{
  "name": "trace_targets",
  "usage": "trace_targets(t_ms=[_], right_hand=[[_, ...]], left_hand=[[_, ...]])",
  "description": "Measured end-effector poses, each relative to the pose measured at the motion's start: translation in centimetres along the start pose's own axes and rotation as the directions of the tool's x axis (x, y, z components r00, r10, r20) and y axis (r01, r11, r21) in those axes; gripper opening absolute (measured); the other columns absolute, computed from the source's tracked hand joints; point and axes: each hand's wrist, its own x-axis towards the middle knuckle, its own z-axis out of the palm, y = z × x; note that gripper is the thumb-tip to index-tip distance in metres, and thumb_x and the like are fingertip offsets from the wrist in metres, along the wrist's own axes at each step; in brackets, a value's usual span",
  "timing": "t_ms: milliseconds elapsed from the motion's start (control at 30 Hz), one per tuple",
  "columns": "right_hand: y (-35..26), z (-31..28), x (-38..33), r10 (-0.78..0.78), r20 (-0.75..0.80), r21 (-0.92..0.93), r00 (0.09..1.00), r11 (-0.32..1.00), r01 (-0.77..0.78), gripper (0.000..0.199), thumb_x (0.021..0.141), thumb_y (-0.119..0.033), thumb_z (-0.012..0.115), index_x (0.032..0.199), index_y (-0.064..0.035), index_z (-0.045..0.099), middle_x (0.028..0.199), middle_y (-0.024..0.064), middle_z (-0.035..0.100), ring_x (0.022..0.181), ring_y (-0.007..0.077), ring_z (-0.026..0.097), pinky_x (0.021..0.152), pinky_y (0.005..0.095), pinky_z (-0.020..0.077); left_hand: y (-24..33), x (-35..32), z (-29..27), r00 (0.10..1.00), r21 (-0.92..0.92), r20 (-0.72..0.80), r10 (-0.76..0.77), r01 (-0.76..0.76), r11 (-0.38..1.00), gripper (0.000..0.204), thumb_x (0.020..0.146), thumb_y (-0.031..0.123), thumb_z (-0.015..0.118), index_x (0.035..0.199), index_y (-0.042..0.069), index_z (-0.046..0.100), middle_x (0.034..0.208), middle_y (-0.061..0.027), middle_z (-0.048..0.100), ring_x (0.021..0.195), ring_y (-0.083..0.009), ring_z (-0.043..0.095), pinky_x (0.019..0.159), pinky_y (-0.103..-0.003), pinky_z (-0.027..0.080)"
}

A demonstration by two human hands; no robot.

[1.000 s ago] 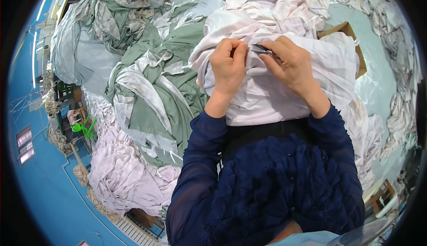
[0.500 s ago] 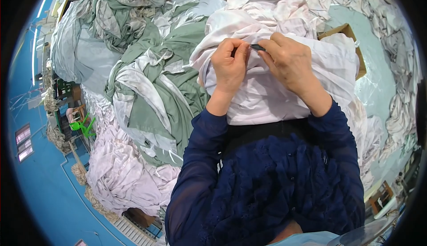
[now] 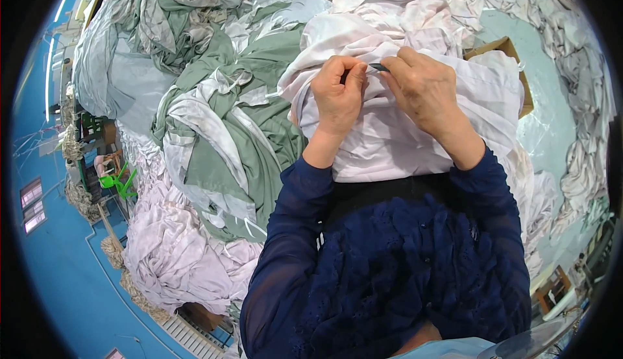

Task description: Use tweezers to remove loose threads and debris from pillowcases in a textile factory.

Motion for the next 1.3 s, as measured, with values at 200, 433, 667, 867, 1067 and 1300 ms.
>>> trace_targets(t_ms=[200,433,667,867,1067,1300], right_hand=[[1.7,0.0,-1.1,0.254,-0.191,0.395,0.948,0.904,-0.162,0.027,0.082,-0.010,0.078,0.108,-0.0078,0.070,0.081,0.0008,0.060,0.063,0.0128,0.054,0.057,0.0271,0.0437],[1.2,0.2,-2.2,0.343,0.283,0.834,0.896,0.373,-0.406,0.036,0.083,-0.006,0.080,0.116,0.0016,0.068,0.083,-0.0064,0.059,0.069,0.0027,0.044,0.061,0.0182,0.0388],[2.2,-0.7,-3.1,0.418,-0.024,0.789,0.908,0.565,-0.239,0.015,0.083,-0.002,0.075,0.097,0.0002,0.070,0.077,0.0031,0.063,0.066,0.0095,0.053,0.059,0.0264,0.0419],[5.6,-1.9,-4.7,0.444,-0.264,0.596,0.856,0.773,-0.218,0.011,0.081,0.000,0.074,0.083,-0.0008,0.063,0.070,0.0089,0.056,0.061,0.0182,0.051,0.056,0.0305,0.0402],[20.6,-9.5,-11.3,0.758,-0.413,0.684,0.506,0.624,-0.377,0.015,0.094,-0.011,0.068,0.098,0.0023,0.072,0.086,-0.0009,0.069,0.079,0.0040,0.058,0.071,0.0193,0.0462],[38.9,-9.5,-20.6,0.581,-0.515,-0.213,0.630,0.625,-0.751,0.040,0.090,-0.044,0.066,0.101,-0.0072,0.075,0.069,0.0089,0.068,0.062,0.0250,0.064,0.062,0.0376,0.0491]], left_hand=[[1.3,-0.4,-0.1,0.998,-0.046,0.000,-0.064,0.064,0.997,0.008,0.090,0.001,0.069,0.084,-0.001,0.064,0.071,-0.0023,0.061,0.057,-0.0084,0.056,0.052,-0.024,0.044],[3.5,-1.1,2.2,0.981,0.169,0.091,0.169,-0.183,0.968,0.004,0.082,-0.003,0.068,0.083,0.000,0.066,0.073,-0.0095,0.064,0.060,-0.0176,0.060,0.055,-0.029,0.047],[4.8,-1.1,5.0,0.940,0.304,0.173,0.295,-0.335,0.892,0.009,0.078,-0.006,0.066,0.083,0.002,0.067,0.075,-0.0120,0.065,0.061,-0.0261,0.061,0.057,-0.033,0.048],[6.1,-1.3,6.6,0.951,0.249,0.244,0.188,-0.249,0.936,0.015,0.080,-0.005,0.071,0.093,0.002,0.069,0.087,-0.0107,0.067,0.063,-0.0192,0.062,0.056,-0.030,0.049],[4.7,0.8,0.4,0.967,0.383,0.161,0.198,-0.246,0.891,0.027,0.082,-0.001,0.074,0.108,0.000,0.067,0.104,-0.0096,0.066,0.077,-0.0170,0.062,0.063,-0.028,0.051],[3.8,0.5,-5.5,0.981,0.709,0.194,-0.002,-0.139,0.691,0.033,0.078,0.005,0.077,0.110,0.002,0.067,0.110,-0.0110,0.064,0.103,-0.0248,0.058,0.087,-0.033,0.047]])
